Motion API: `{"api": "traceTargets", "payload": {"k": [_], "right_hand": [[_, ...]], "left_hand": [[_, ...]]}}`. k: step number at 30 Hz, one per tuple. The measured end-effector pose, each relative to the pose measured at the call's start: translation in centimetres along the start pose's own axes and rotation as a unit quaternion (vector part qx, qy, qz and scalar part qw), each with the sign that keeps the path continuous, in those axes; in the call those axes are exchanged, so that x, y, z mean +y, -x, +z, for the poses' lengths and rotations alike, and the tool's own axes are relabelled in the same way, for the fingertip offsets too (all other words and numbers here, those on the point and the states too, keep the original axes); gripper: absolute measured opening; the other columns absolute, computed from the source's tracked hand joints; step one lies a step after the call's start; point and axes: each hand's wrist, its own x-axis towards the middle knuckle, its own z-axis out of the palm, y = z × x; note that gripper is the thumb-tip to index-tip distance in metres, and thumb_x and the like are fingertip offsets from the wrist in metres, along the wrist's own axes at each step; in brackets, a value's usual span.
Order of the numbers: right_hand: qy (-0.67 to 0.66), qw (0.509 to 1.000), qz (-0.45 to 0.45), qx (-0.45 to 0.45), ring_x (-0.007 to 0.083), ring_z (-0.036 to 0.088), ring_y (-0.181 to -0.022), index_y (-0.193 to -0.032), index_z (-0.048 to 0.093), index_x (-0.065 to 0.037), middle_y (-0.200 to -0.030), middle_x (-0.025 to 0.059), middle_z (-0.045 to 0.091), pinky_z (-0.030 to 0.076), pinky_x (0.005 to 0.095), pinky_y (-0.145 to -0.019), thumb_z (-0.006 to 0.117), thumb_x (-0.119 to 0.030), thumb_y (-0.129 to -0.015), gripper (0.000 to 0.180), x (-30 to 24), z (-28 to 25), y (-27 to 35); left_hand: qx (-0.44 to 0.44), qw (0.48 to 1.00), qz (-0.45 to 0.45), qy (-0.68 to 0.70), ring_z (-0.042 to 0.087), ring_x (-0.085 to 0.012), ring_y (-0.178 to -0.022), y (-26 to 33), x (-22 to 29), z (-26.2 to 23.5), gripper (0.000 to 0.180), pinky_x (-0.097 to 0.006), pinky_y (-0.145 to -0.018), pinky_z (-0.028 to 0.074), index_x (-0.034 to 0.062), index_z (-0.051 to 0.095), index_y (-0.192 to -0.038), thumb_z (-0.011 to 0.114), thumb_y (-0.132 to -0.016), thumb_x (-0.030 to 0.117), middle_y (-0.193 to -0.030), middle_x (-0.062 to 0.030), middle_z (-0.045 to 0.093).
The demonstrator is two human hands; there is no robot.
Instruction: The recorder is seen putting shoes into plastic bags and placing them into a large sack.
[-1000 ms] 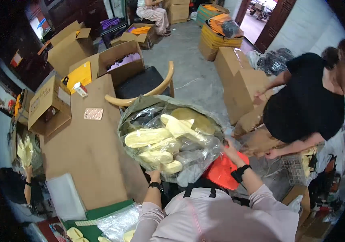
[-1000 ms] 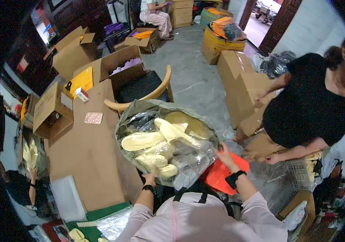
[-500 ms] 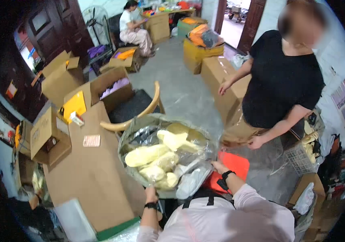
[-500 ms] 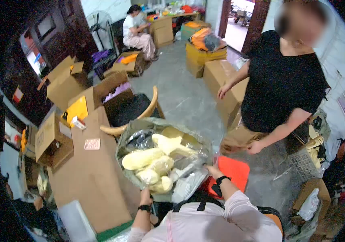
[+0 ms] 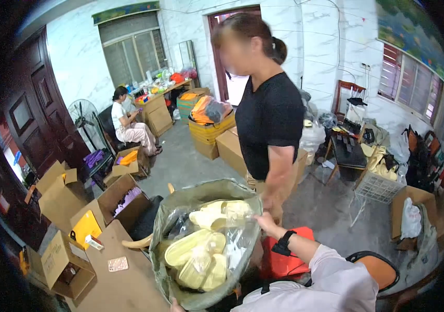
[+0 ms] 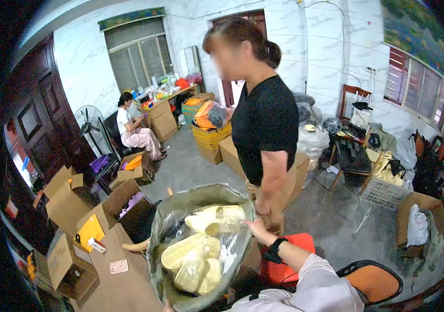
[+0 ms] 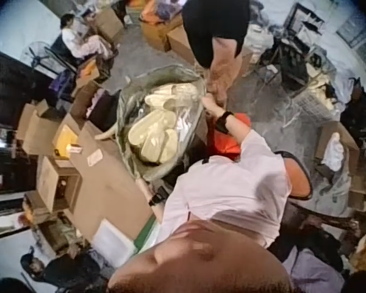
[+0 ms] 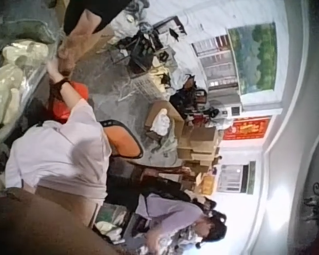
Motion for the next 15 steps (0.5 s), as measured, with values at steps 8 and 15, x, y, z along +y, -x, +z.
{"api": "traceTargets", "payload": {"k": [8, 15], "right_hand": [[0.142, 0.981, -0.129, -0.033, 0.0254, 0.061, -0.065, -0.083, 0.061, 0.008, -0.068, 0.0167, 0.062, 0.046, 0.0365, -0.062, 0.061, -0.039, -0.077, 0.047, 3.0, -0.5, -2.1], [0.348, 0.910, -0.008, -0.225, 0.0266, 0.062, -0.063, -0.075, 0.061, 0.009, -0.067, 0.0235, 0.060, 0.046, 0.0403, -0.057, 0.061, -0.048, -0.074, 0.057, 2.0, 6.3, 3.2]], "left_hand": [[-0.005, 0.996, 0.088, -0.027, 0.053, -0.0237, -0.103, 3.7, 7.3, 3.5, 0.055, -0.033, -0.080, 0.047, -0.0014, 0.044, -0.123, 0.055, -0.085, 0.037, -0.112, -0.0131, 0.054], [-0.082, 0.996, 0.047, 0.004, 0.051, -0.0248, -0.106, -4.4, 2.7, -5.5, 0.047, -0.037, -0.087, 0.045, 0.0020, 0.047, -0.121, 0.051, -0.088, 0.035, -0.118, -0.0099, 0.053]]}}
